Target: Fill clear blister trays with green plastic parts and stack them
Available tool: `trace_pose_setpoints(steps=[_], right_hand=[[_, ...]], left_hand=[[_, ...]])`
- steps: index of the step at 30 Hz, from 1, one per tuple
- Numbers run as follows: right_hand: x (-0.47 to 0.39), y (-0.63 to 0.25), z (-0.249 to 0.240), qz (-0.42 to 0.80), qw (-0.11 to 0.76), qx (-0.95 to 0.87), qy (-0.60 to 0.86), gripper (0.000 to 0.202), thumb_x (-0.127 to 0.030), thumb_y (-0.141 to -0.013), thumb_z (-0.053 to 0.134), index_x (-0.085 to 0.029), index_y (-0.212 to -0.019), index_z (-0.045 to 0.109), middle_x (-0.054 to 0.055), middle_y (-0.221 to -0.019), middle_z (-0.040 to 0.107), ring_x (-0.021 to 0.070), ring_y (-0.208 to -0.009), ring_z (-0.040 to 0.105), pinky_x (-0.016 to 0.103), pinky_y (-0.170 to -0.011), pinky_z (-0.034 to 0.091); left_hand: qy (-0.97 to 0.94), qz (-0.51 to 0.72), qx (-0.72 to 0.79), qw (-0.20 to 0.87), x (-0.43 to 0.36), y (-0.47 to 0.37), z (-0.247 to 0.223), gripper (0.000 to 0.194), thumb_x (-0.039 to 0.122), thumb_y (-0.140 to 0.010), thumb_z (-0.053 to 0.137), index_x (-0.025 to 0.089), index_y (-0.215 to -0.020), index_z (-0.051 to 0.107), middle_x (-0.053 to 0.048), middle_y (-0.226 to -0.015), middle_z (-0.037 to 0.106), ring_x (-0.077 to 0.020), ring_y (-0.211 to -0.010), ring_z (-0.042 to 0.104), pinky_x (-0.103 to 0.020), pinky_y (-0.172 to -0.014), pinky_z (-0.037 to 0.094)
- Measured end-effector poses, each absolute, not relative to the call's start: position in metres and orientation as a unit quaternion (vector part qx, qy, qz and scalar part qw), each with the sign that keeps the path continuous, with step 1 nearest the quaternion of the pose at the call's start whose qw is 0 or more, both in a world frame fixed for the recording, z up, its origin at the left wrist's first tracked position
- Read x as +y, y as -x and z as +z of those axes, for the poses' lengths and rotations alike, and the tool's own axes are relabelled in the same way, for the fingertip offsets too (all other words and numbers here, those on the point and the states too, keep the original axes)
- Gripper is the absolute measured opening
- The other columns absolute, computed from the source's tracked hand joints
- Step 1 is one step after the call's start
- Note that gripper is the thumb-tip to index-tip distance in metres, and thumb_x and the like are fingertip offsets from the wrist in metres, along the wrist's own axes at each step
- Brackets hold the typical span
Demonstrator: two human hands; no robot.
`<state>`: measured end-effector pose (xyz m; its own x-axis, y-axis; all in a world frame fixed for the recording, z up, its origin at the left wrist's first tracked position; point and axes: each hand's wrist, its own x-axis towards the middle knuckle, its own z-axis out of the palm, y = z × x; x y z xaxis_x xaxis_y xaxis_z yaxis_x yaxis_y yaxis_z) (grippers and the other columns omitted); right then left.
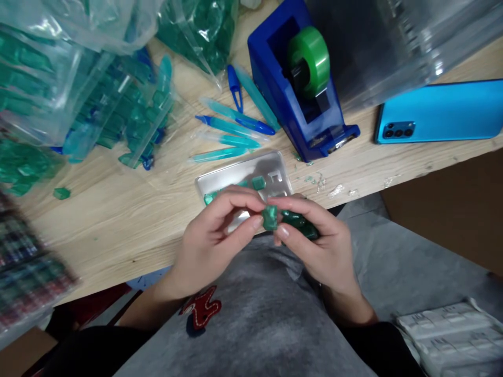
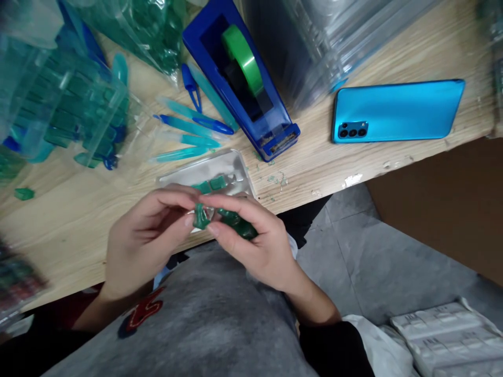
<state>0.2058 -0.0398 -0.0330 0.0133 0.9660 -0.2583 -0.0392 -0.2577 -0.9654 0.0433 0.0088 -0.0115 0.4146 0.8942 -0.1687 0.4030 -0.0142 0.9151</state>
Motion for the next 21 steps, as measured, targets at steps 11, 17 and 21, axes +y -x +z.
trace_pose_setpoints(steps=[11,17,21], right_hand=[[-0.033,-0.22,-0.039,0.617,0.418,-0.398,0.535,0.003,-0.023,-0.082,0.069,-0.021,-0.084,0.068,-0.002,-0.076,0.069,0.0097,-0.059,0.063,0.021,-0.053,0.051],[-0.022,-0.223,-0.038,0.642,0.379,-0.355,0.564,0.007,-0.024,-0.082,0.065,-0.019,-0.076,0.063,-0.006,-0.059,0.058,0.008,-0.047,0.053,0.021,-0.048,0.044],[-0.019,-0.218,-0.044,0.486,0.352,-0.436,0.671,0.006,-0.017,-0.08,0.06,-0.02,-0.077,0.063,-0.003,-0.073,0.066,0.0126,-0.067,0.061,0.026,-0.065,0.049]], left_hand=[[-0.778,0.168,0.455,0.399,0.006,-0.048,-0.014,0.015,0.009,-0.086,0.054,0.023,-0.087,0.05,0.001,-0.088,0.065,-0.0154,-0.087,0.059,-0.034,-0.079,0.045],[-0.765,0.17,0.49,0.382,0.015,-0.057,-0.018,0.015,0.009,-0.085,0.052,0.024,-0.084,0.048,0.002,-0.088,0.065,-0.0171,-0.085,0.059,-0.036,-0.078,0.043],[-0.767,0.154,0.527,0.331,0.022,-0.06,-0.034,0.015,0.01,-0.082,0.055,0.024,-0.08,0.049,-0.001,-0.092,0.063,-0.0216,-0.093,0.057,-0.042,-0.083,0.044]])
